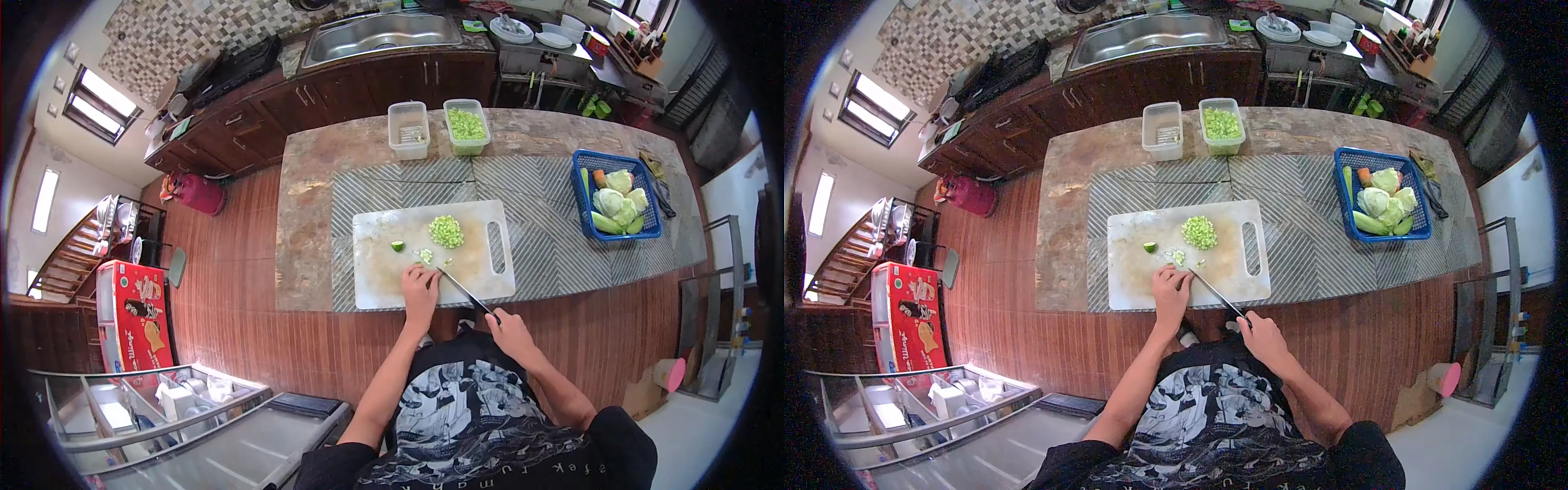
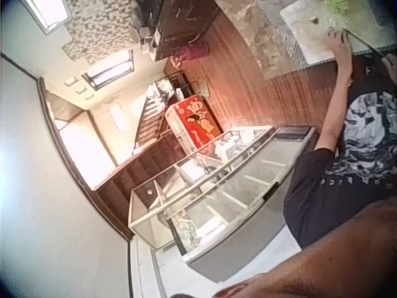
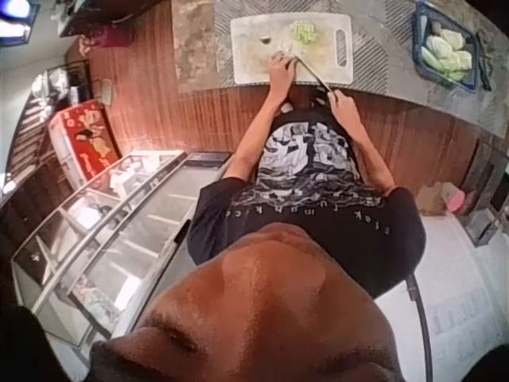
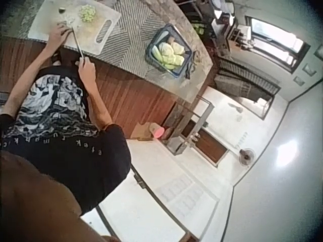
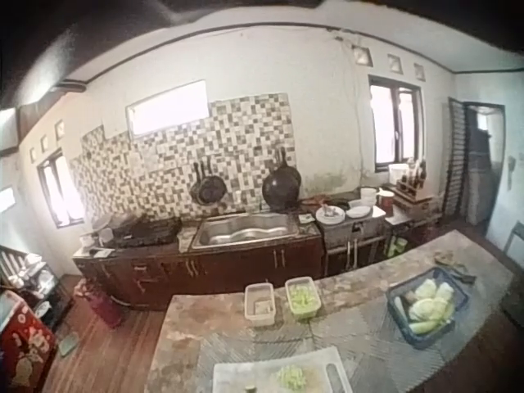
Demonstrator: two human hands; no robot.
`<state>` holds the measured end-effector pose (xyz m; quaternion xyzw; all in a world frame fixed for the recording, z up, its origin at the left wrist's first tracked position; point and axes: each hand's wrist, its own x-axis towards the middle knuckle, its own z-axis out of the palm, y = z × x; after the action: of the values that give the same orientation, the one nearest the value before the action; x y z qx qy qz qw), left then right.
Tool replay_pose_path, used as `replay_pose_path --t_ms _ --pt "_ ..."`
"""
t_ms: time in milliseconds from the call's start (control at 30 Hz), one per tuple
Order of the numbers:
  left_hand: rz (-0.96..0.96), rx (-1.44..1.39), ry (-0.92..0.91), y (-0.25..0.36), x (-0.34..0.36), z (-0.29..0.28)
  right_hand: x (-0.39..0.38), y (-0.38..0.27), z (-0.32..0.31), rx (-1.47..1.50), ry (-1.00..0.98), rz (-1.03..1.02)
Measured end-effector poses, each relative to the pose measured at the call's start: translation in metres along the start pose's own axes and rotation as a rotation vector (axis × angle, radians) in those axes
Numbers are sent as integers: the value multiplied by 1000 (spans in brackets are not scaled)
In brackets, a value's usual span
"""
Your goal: Chopping a green vegetable on a white cutting board using a kitchen knife.
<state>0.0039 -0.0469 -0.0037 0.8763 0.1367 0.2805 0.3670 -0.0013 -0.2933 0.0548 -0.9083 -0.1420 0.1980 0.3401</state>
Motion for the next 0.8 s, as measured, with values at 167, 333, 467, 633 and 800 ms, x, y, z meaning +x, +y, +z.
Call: replay_pose_path --t_ms 167,333,467,633,800 --pt "-8 0 -2 0 0 -2 6 -7 -9 -177 30 -17" --pt "17 4 -19 2 2 -3 23 4 -9 -269 81 -56" --pt "25 13 -7 2 2 -3 44 8 -11 -191 110 -65" --pt "67 18 -25 2 1 -6 71 23 -27 -208 44 -144" --pt "12 -24 57 1 1 -12 90 31 -59 -322 -16 -258"
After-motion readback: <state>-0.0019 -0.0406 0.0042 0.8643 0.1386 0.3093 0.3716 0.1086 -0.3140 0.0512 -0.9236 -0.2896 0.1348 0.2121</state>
